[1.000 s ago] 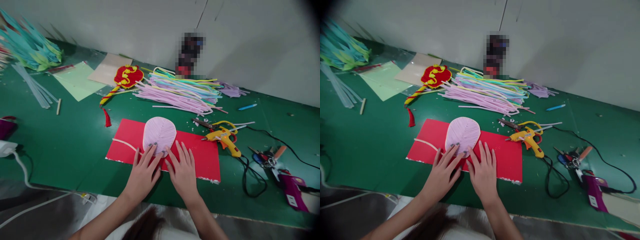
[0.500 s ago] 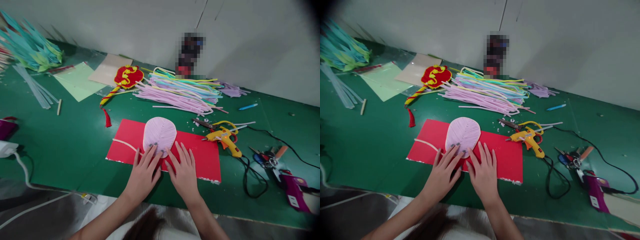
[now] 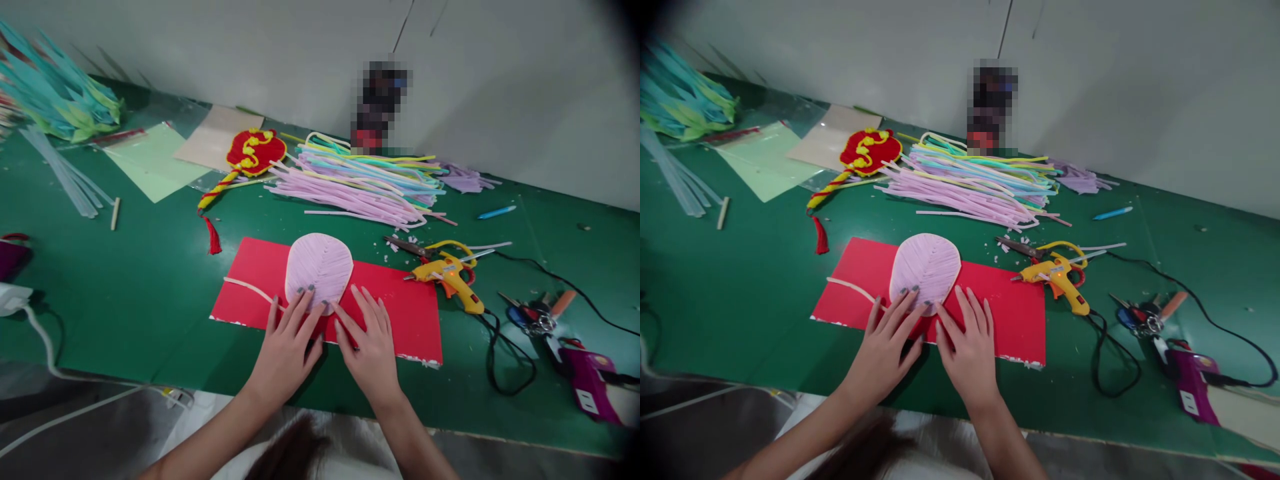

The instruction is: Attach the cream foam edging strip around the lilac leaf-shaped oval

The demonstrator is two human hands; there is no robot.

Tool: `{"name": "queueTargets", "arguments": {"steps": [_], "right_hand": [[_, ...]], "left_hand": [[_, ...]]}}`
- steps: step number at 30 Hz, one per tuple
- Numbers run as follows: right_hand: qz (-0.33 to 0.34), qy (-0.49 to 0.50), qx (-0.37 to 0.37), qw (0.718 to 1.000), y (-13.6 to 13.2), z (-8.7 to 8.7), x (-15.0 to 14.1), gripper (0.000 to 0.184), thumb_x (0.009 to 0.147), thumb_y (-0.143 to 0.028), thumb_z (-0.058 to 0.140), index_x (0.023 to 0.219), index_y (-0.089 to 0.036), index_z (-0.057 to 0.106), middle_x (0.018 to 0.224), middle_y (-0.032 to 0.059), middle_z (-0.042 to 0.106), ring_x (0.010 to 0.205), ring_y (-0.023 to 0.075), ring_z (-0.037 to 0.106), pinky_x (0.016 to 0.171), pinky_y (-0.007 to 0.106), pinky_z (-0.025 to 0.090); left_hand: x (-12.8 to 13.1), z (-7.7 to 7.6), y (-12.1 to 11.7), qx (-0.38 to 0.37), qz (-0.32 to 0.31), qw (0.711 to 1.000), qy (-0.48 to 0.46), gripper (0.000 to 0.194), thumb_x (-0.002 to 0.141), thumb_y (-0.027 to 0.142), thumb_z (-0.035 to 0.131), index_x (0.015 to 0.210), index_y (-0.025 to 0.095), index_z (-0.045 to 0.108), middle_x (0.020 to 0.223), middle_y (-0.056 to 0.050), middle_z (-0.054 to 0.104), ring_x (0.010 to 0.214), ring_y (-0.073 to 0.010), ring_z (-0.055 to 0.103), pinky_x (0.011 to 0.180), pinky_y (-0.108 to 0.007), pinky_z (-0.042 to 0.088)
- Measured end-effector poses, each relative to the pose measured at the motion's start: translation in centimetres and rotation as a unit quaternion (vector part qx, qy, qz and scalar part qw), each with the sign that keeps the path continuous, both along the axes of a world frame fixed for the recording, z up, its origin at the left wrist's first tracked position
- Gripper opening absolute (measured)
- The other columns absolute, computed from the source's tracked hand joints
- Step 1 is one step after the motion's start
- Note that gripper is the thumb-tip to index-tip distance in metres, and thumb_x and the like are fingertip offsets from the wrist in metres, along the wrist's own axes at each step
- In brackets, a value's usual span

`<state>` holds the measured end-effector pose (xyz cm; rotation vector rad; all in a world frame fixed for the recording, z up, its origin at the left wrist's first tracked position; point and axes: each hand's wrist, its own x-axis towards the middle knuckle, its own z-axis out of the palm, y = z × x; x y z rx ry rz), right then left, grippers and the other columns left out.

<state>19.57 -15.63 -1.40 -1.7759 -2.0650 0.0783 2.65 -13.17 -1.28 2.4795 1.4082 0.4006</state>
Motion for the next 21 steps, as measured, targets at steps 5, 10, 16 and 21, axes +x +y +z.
{"name": "queueTargets", "arguments": {"steps": [5, 10, 16, 21], "right_hand": [[-0.003, 0.006, 0.005, 1.000, -0.05, -0.10, -0.02, 0.036, 0.089, -0.021, 0.053, 0.123, -0.028, 0.060, 0.143, 0.0087, 0.045, 0.136, 0.0266, 0.036, 0.109, 0.052, 0.033], [-0.002, 0.006, 0.002, 1.000, 0.00, 0.00, -0.09, 0.036, 0.088, -0.020, 0.054, 0.123, -0.027, 0.060, 0.141, 0.0101, 0.047, 0.135, 0.0268, 0.036, 0.109, 0.052, 0.033], [0.000, 0.001, 0.005, 1.000, 0.02, -0.03, -0.07, 0.037, 0.088, -0.021, 0.053, 0.124, -0.026, 0.059, 0.142, 0.0106, 0.046, 0.135, 0.0265, 0.037, 0.109, 0.052, 0.033], [-0.007, -0.002, 0.001, 1.000, -0.02, -0.15, -0.09, 0.037, 0.088, -0.020, 0.052, 0.125, -0.026, 0.058, 0.142, 0.0100, 0.046, 0.135, 0.0262, 0.037, 0.109, 0.051, 0.034]], "left_hand": [[0.01, 0.05, 0.03, 0.007, -0.005, 1.000, 0.002, 0.041, 0.092, 0.028, 0.044, 0.132, 0.022, 0.050, 0.147, -0.010, 0.041, 0.135, -0.0277, 0.038, 0.112, -0.054, 0.022], [-0.04, 0.16, 0.03, 0.001, -0.006, 1.000, 0.006, 0.041, 0.092, 0.028, 0.044, 0.131, 0.022, 0.052, 0.146, -0.011, 0.042, 0.134, -0.0285, 0.038, 0.111, -0.055, 0.024], [0.05, 0.08, 0.10, 0.005, -0.006, 1.000, 0.004, 0.041, 0.092, 0.028, 0.044, 0.132, 0.022, 0.051, 0.146, -0.011, 0.042, 0.134, -0.0284, 0.038, 0.110, -0.055, 0.025], [0.11, 0.11, 0.08, 0.003, -0.006, 1.000, 0.008, 0.041, 0.092, 0.028, 0.044, 0.132, 0.022, 0.051, 0.147, -0.011, 0.041, 0.134, -0.0286, 0.038, 0.111, -0.055, 0.025]]}}
